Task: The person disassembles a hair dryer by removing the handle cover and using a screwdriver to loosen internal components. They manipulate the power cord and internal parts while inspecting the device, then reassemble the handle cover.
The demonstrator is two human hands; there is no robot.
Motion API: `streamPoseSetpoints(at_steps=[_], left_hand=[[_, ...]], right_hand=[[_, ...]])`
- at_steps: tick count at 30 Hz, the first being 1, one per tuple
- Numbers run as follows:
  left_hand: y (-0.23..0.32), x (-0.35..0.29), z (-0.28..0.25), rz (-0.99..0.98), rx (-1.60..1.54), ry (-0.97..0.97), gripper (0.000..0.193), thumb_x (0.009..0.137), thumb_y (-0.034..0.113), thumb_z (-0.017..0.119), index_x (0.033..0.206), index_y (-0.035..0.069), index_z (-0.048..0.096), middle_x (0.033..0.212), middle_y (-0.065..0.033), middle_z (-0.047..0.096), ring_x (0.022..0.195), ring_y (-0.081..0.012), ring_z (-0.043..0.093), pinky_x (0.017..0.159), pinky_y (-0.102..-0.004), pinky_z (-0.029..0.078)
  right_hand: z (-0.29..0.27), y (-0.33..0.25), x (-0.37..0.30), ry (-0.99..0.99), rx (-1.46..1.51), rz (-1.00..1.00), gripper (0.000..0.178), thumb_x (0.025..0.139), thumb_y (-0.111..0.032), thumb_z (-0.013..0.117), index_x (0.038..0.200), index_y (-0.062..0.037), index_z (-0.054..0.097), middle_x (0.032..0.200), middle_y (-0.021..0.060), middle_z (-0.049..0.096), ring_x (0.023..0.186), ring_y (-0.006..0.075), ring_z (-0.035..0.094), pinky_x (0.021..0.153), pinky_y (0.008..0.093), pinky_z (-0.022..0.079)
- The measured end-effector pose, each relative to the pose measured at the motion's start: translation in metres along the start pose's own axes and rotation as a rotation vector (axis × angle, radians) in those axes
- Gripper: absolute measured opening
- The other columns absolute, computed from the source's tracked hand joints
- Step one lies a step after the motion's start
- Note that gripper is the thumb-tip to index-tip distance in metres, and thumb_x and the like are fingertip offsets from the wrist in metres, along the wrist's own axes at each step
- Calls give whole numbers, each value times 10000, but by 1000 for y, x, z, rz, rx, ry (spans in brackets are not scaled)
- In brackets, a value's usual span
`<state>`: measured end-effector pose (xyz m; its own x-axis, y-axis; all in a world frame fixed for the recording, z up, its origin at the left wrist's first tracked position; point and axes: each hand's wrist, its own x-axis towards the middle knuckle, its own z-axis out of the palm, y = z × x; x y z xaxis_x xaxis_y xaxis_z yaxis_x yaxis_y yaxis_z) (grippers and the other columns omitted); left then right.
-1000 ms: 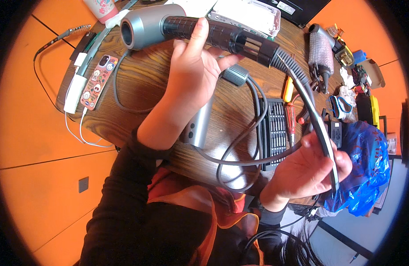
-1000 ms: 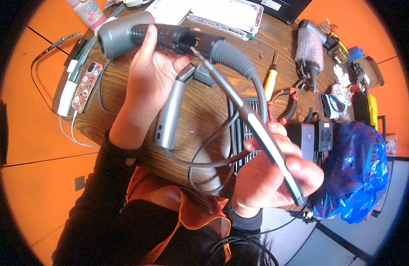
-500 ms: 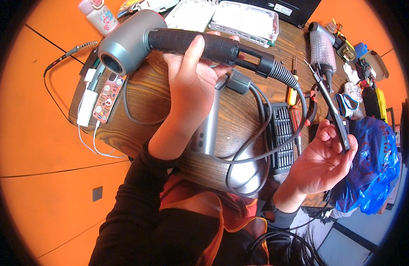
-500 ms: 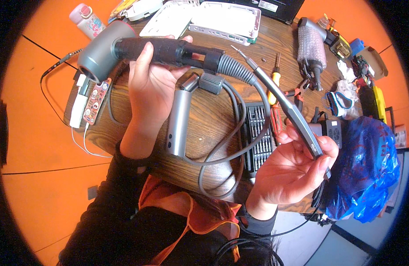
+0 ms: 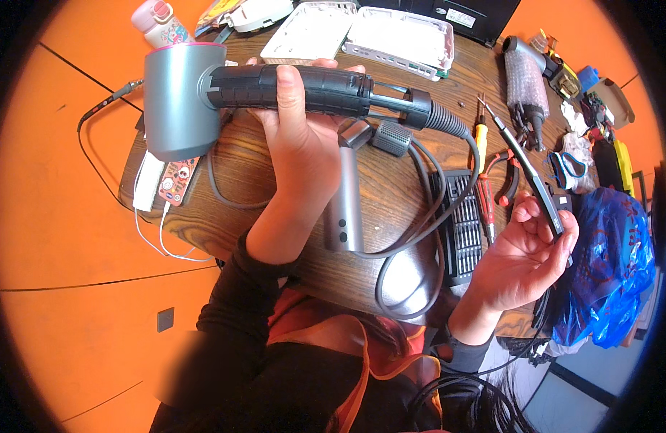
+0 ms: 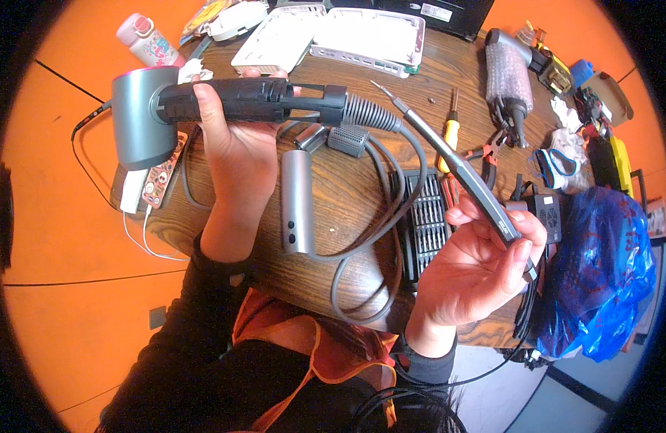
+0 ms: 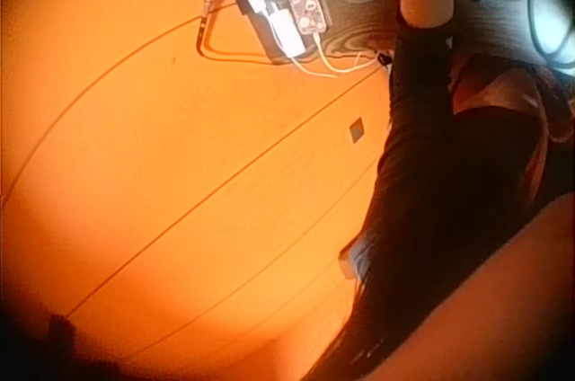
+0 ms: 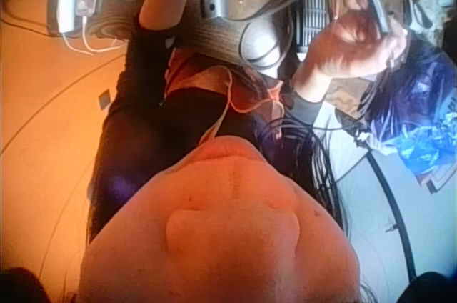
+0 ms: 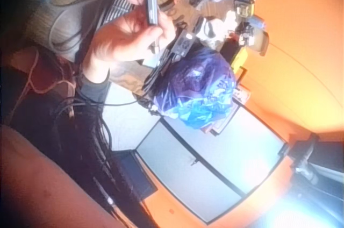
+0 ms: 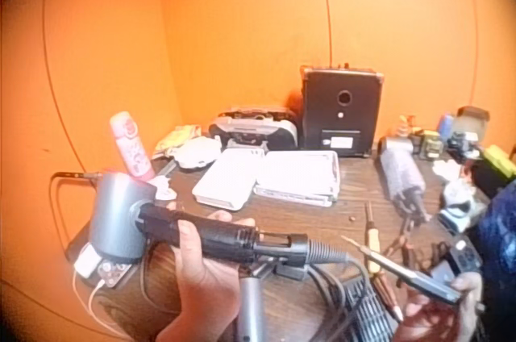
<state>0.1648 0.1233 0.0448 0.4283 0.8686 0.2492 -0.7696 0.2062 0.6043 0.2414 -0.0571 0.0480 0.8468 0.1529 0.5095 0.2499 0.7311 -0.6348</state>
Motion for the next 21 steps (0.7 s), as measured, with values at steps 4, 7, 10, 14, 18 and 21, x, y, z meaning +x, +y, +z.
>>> streamPoseSetpoints(at_steps=[4,7,10,14,18,21], left_hand=[[0,3,-1,31,52,15,392,917,355,347,1229,132,263,1101,-110,422,1029,-235,446,892,-407,370],[-2,1,0,59,120,-11,401,923,306,347,1267,138,228,1137,-109,405,1059,-227,422,908,-401,351],[-4,0,1,71,165,-38,398,918,242,372,1269,119,230,1159,-120,395,1056,-227,429,908,-402,356],[-1,4,1,25,215,-106,394,898,171,421,1235,43,261,1166,-148,397,1035,-221,454,911,-417,371],[2,3,6,-59,166,-113,319,859,58,411,1156,-23,326,1109,-159,429,1014,-220,469,946,-464,351],[5,1,7,-140,15,-64,293,817,33,438,1095,-12,356,1022,-134,446,998,-220,472,956,-487,335]], right_hand=[[4,2,0,64,-102,-11,275,879,-279,383,950,-20,446,779,107,494,652,238,568,642,334,462],[5,2,0,104,-103,-16,275,880,-278,380,950,-20,446,785,115,498,651,237,570,633,316,458],[4,2,1,88,-112,-21,273,880,-275,379,952,-21,447,792,120,504,652,235,573,631,310,455],[3,2,1,54,-94,-21,268,879,-270,380,954,-21,449,804,119,512,651,235,574,640,317,454],[3,2,1,64,-87,-5,263,879,-270,385,951,-26,449,793,112,506,655,237,571,645,325,455],[3,1,0,66,-95,7,261,878,-270,387,951,-27,450,784,108,497,661,239,569,645,328,456]])
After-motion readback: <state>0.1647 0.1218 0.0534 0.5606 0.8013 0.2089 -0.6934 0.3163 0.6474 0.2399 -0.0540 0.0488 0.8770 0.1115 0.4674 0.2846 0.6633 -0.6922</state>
